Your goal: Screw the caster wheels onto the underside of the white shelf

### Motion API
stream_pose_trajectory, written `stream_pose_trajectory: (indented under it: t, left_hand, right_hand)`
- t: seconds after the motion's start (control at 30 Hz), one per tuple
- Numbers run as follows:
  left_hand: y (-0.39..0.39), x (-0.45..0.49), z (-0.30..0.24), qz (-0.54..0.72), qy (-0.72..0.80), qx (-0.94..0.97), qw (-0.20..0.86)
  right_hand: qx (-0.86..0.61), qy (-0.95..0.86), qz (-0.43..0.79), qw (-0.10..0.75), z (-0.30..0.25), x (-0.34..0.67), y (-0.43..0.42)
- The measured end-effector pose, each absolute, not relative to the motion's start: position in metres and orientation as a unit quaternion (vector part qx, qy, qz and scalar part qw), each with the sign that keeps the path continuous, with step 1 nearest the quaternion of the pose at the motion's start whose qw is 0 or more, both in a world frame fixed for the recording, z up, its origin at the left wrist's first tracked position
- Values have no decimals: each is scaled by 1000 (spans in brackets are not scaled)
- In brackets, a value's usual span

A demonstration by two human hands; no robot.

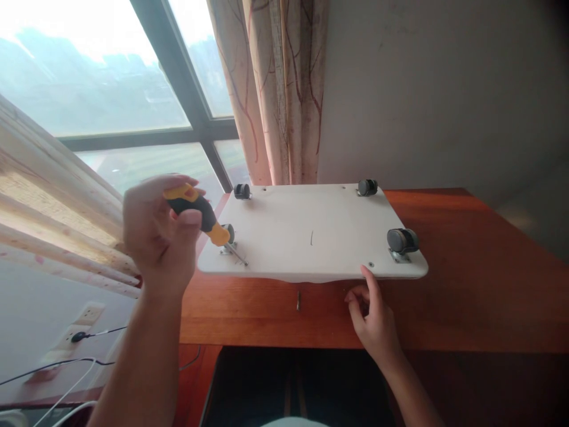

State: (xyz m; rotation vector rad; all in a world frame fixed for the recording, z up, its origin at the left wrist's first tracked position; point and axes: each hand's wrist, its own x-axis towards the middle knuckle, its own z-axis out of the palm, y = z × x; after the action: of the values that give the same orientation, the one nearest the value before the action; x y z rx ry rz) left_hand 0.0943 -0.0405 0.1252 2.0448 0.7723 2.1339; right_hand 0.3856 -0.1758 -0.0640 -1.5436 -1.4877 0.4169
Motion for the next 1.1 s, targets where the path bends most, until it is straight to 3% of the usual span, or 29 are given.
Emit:
stream_pose_trajectory:
  t: [0.1,0.33,0.57,0.8,1.1]
  left_hand:
    - [-39,92,128,692,258,674,18]
    - [-40,100,125,716,242,648,92]
    - [-43,98,131,699,287,653,43]
    - [-46,106,125,694,233,667,140]
    - [-50,103,136,682,334,648,61]
  right_hand:
    - [-628,-605,171,459,-65,386,-176]
    - [-632,-602,175,455,-66,387,-177]
    - [-630,-603,174,458,-65,386,-176]
    - [-630,-604,176,455,-65,387,-176]
    - [-630,-602,175,458,-66,386,-176]
